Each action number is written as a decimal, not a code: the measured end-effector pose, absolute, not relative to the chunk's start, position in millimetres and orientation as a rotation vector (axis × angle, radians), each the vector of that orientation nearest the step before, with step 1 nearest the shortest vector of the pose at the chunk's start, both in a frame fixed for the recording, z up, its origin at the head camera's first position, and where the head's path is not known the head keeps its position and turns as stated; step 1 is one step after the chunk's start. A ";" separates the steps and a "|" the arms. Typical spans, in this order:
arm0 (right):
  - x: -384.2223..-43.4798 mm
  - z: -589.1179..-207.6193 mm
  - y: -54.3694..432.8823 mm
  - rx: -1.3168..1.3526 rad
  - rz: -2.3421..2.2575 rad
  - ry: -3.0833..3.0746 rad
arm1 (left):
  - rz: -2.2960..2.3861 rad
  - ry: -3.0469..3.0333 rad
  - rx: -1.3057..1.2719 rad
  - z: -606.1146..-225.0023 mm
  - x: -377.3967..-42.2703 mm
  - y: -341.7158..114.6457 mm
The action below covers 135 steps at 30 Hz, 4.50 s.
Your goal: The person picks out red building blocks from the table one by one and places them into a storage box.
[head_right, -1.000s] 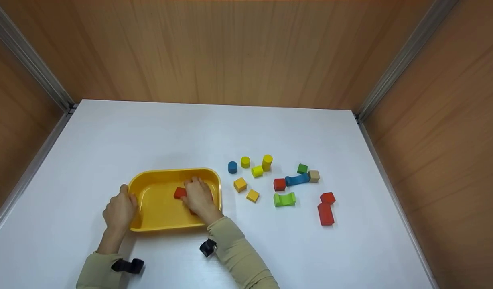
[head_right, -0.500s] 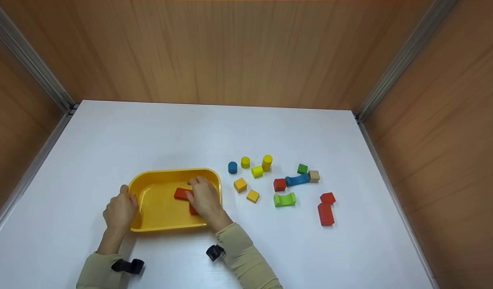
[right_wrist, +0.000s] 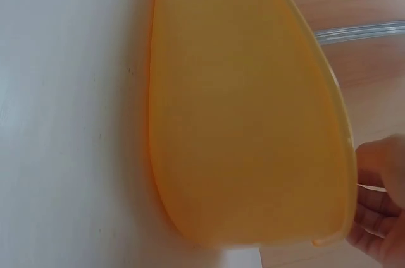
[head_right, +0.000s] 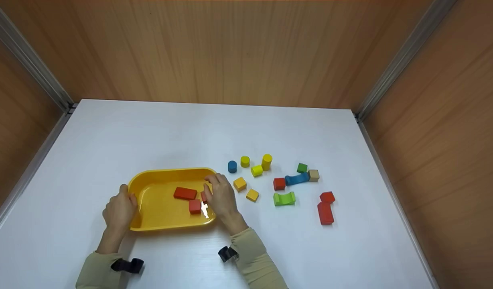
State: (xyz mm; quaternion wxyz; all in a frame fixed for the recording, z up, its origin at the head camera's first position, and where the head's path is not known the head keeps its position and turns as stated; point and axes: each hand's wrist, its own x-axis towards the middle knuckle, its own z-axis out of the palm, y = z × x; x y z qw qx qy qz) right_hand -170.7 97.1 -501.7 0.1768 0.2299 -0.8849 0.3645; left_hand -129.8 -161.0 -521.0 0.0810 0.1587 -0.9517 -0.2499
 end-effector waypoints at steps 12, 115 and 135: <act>-169.2 -503.4 136.2 0.421 1.017 -2.514 | -0.754 -2.872 0.503 -520.5 -130.6 -162.0; -189.6 -504.0 227.4 -0.087 0.798 -2.827 | -0.729 -2.836 0.486 -521.1 -132.5 -158.5; -160.0 -480.0 187.6 0.121 0.927 -2.659 | -0.719 -2.808 0.468 -519.8 -130.7 -159.3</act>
